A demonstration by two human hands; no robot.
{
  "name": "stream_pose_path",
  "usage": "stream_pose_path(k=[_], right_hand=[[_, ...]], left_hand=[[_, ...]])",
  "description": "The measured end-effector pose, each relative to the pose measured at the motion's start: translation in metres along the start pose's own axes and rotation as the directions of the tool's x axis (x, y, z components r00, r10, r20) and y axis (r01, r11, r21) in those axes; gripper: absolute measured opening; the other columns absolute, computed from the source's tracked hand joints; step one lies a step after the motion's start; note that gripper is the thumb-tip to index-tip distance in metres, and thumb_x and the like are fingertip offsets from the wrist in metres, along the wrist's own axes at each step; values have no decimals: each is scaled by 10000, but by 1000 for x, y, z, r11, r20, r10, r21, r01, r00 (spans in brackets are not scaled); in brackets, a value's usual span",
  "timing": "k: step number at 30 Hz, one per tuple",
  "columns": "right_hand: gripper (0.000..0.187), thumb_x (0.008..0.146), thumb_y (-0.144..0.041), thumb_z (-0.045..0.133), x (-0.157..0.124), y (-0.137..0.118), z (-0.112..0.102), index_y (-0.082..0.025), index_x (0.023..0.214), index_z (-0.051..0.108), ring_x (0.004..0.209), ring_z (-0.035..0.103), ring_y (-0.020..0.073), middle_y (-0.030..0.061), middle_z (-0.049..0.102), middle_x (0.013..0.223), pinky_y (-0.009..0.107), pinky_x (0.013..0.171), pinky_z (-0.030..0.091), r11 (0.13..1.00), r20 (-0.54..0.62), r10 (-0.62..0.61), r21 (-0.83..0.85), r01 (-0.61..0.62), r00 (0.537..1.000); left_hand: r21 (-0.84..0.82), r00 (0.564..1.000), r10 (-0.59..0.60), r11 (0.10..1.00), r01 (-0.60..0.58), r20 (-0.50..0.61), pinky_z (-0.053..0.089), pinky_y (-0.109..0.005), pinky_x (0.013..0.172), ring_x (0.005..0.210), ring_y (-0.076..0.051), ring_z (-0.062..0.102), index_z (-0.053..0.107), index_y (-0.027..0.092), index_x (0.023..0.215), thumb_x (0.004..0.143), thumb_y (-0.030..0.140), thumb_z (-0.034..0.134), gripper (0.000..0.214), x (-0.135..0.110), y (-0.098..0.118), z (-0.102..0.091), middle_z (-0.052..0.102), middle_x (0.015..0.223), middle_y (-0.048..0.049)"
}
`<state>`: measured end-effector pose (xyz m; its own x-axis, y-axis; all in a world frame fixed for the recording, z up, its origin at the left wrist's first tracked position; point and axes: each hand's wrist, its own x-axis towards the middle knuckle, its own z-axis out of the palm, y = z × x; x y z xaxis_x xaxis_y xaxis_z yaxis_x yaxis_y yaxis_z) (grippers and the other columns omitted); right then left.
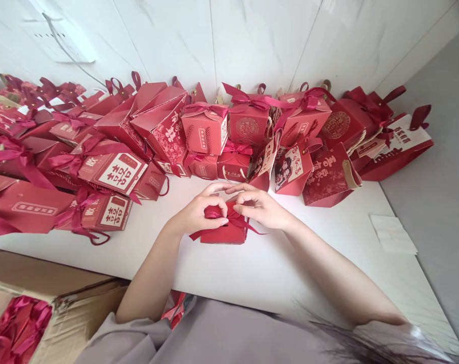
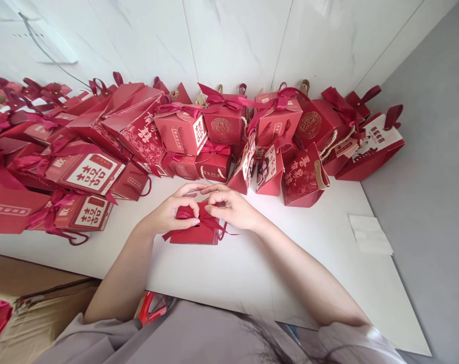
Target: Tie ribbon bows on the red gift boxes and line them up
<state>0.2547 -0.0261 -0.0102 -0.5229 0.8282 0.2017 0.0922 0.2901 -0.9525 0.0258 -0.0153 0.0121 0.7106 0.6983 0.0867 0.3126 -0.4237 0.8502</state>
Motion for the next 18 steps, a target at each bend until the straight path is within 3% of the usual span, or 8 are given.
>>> stream_pose_path(k=[7,10,13,15,18], right_hand=[[260,919,-276,621,0,-1,-3,-196,674,583,1300,526,229,84,643,1263,428,1099,390,1000,42,-2,14,2,999],[189,956,-342,595,1,-8,-11,-214,851,687,1279,545,228,76,649,1256,418,1078,425,999,84,10,-33,-7,996],[188,965,-367,595,-4,-33,-23,-268,1079,706,1252,562,241,71,637,1270,417,1035,473,989,-41,-42,-143,36,998],[160,962,-331,608,-16,-58,-29,-303,1075,718,1200,597,249,57,649,1238,439,1038,477,973,-153,-147,-198,116,977],[159,970,-328,594,-50,-99,-31,-399,1032,721,1067,666,245,29,702,1057,433,888,568,949,-155,-284,-186,254,946]], left_hand=[[-4,1000,-12,1000,12,22,327,-458,1202,1405,-285,406,676,193,789,814,253,709,73,0,4,-2,460,1437,-75],[-71,1000,-23,997,23,0,320,-495,1194,1389,-300,433,665,192,829,857,304,674,116,-5,3,-8,489,1439,-92],[-211,995,-9,977,-12,-100,311,-526,1189,1383,-299,448,645,209,932,903,340,616,138,-14,-5,-19,529,1417,-112],[-265,990,-1,963,-38,-144,318,-523,1182,1383,-301,449,637,216,976,903,360,616,164,-19,-11,-27,543,1398,-123],[-240,1000,16,971,-20,-19,304,-539,1182,1413,-338,408,611,239,1173,790,450,744,457,-27,-19,-38,491,1447,-142]])
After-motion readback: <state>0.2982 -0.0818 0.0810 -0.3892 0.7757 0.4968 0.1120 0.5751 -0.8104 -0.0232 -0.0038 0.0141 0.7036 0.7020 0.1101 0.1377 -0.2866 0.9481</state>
